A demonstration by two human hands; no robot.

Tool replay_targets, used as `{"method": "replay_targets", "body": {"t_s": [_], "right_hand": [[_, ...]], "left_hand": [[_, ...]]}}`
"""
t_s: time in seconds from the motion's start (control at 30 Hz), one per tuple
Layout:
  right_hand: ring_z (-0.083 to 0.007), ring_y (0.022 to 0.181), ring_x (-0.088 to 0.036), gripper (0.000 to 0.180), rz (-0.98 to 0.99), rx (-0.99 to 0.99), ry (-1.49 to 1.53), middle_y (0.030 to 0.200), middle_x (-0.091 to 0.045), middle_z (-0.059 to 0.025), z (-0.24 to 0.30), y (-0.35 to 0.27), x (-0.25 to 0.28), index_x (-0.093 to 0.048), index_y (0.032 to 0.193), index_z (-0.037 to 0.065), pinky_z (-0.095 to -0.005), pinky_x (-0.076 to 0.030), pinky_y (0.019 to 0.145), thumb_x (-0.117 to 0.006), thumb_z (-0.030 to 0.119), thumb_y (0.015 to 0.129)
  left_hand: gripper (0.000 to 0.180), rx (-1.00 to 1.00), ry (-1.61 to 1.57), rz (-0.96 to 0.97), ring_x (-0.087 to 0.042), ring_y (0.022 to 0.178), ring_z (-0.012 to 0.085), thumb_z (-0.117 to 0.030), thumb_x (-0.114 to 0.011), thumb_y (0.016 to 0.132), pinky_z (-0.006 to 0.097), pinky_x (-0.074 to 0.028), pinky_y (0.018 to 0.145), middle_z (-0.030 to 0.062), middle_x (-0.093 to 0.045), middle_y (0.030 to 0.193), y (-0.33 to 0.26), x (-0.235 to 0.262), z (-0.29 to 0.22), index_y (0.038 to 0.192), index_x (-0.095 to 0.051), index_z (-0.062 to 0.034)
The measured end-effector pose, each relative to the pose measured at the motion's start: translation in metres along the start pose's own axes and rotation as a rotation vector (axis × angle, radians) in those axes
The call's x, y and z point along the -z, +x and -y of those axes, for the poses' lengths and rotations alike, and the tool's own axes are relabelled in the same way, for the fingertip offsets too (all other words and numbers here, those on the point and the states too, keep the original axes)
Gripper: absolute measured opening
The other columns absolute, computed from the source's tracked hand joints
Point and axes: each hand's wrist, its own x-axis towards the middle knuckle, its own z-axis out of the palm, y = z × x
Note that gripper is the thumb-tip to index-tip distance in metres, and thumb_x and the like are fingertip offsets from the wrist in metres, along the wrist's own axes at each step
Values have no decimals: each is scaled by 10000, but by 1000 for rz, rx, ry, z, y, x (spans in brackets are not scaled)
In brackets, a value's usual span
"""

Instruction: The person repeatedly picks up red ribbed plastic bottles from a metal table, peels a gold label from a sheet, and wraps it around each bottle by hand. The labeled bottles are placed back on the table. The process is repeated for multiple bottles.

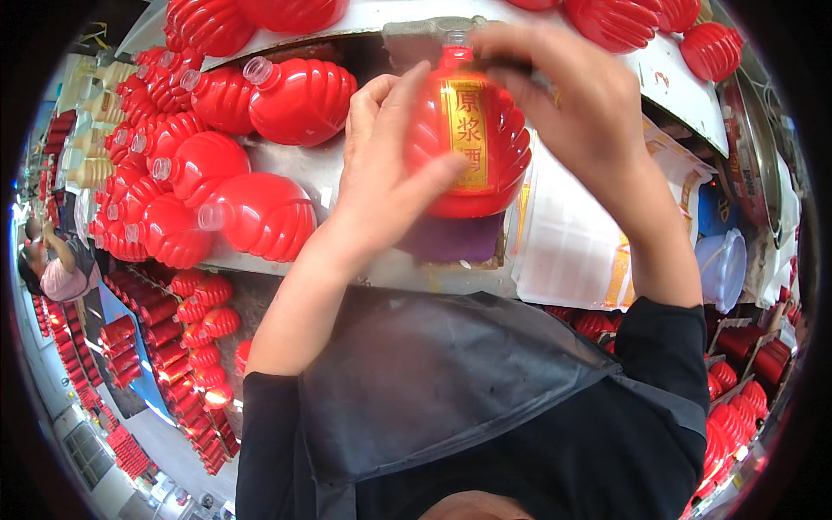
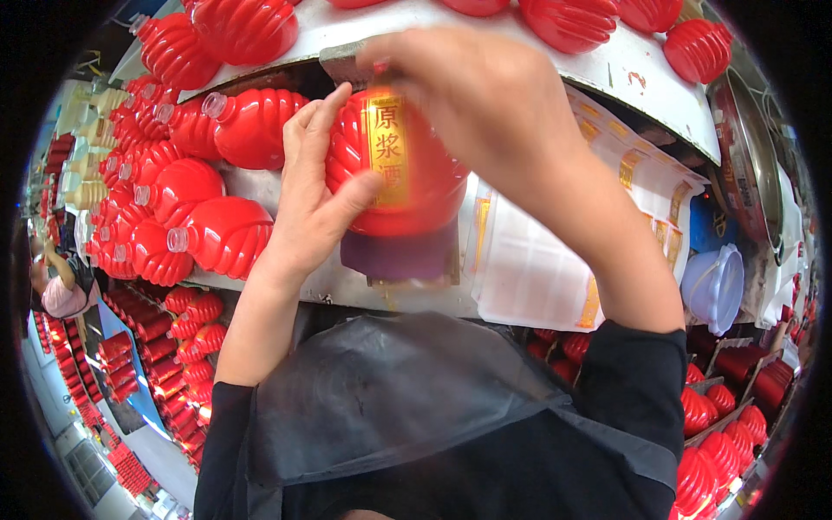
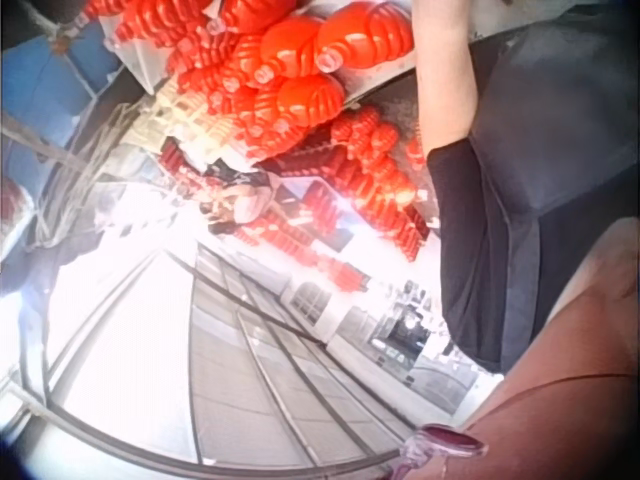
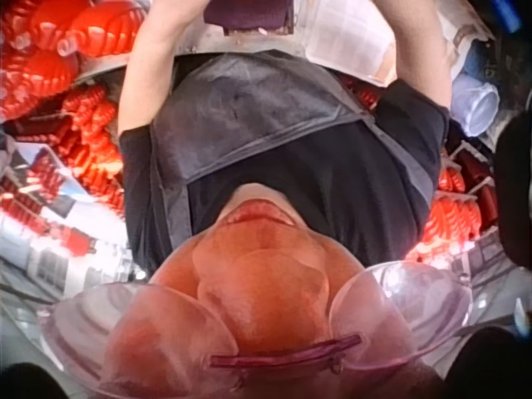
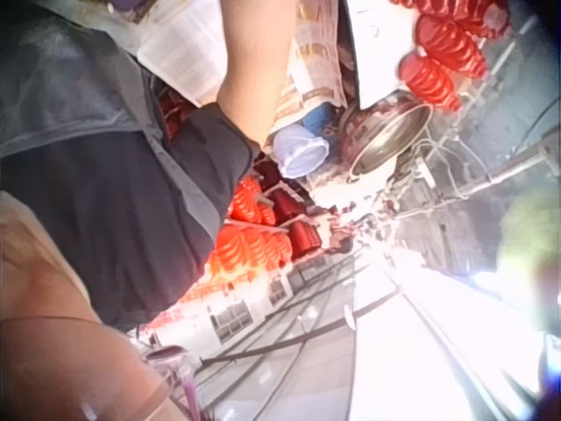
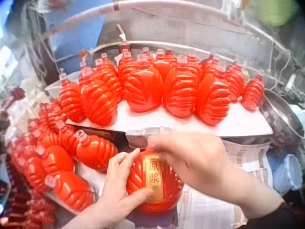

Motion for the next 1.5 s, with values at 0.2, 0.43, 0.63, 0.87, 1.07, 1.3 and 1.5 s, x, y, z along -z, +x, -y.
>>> {"method": "replay_targets", "body": {"t_s": [0.2, 0.43, 0.63, 0.87, 1.07, 1.3, 1.5], "right_hand": [[-251, 922, -758, 164, 126, 317, 95, 984, -766, -107, 48, -73, -2, -773, 981, 53, -375, -603, 741, -777, 68, 818], [-262, 843, -756, 293, -126, 39, 59, 956, -767, -97, 45, -60, -1, -753, 1001, 39, -368, -564, 650, -777, 21, 710], [-308, 849, -736, 244, 59, -98, 296, 927, -741, -122, 51, -40, -7, -724, 1068, 62, -404, -581, 721, -753, 73, 826], [-369, 921, -736, 285, 160, -344, 18, 1046, -737, -210, -30, 4, -20, -672, 1199, 23, -403, -580, 834, -709, 121, 934], [-232, 917, -752, 278, 84, -432, 229, 1017, -752, -153, -27, 18, -6, -686, 1175, 14, -331, -585, 826, -747, 86, 914], [-260, 918, -745, 256, 59, -233, 179, 1005, -749, -142, -1, 1, 4, -711, 1128, 1, -327, -584, 817, -777, 47, 885], [-234, 885, -761, 302, -87, -94, 5, 1000, -763, -118, 9, -10, 13, -731, 1131, 30, -312, -598, 774, -826, 29, 845]], "left_hand": [[555, -8, -132, -27, -453, 1379, 320, -226, -632, 997, 407, -350, 1184, 186, -451, 1453, -2, -1, 9, 1491, -501, -10], [562, 43, -227, -85, -465, 1389, 305, -200, -630, 990, 394, -352, 1191, 176, -474, 1469, -4, -5, 9, 1501, -486, -18], [548, 207, -527, -100, -462, 1372, 188, -194, -580, 1065, 335, -350, 1189, 101, -488, 1485, -1, -5, 7, 1559, -414, -24], [565, 356, -314, 55, -597, 1181, 177, -192, -751, 939, 319, -486, 1052, 136, -607, 1290, 36, 1, -2, 1387, -479, 22], [731, 553, -617, 144, -629, 1172, 189, -209, -854, 844, 332, -513, 1031, 142, -648, 1259, 60, 2, -5, 1406, -451, 26], [842, 351, -671, 131, -585, 1289, 238, -189, -899, 786, 371, -492, 1093, 189, -595, 1387, 39, 6, -17, 1451, -433, 32], [690, 299, -699, 106, -580, 1293, 219, -156, -854, 830, 362, -484, 1092, 157, -623, 1335, 36, 4, -25, 1386, -491, 29]]}}
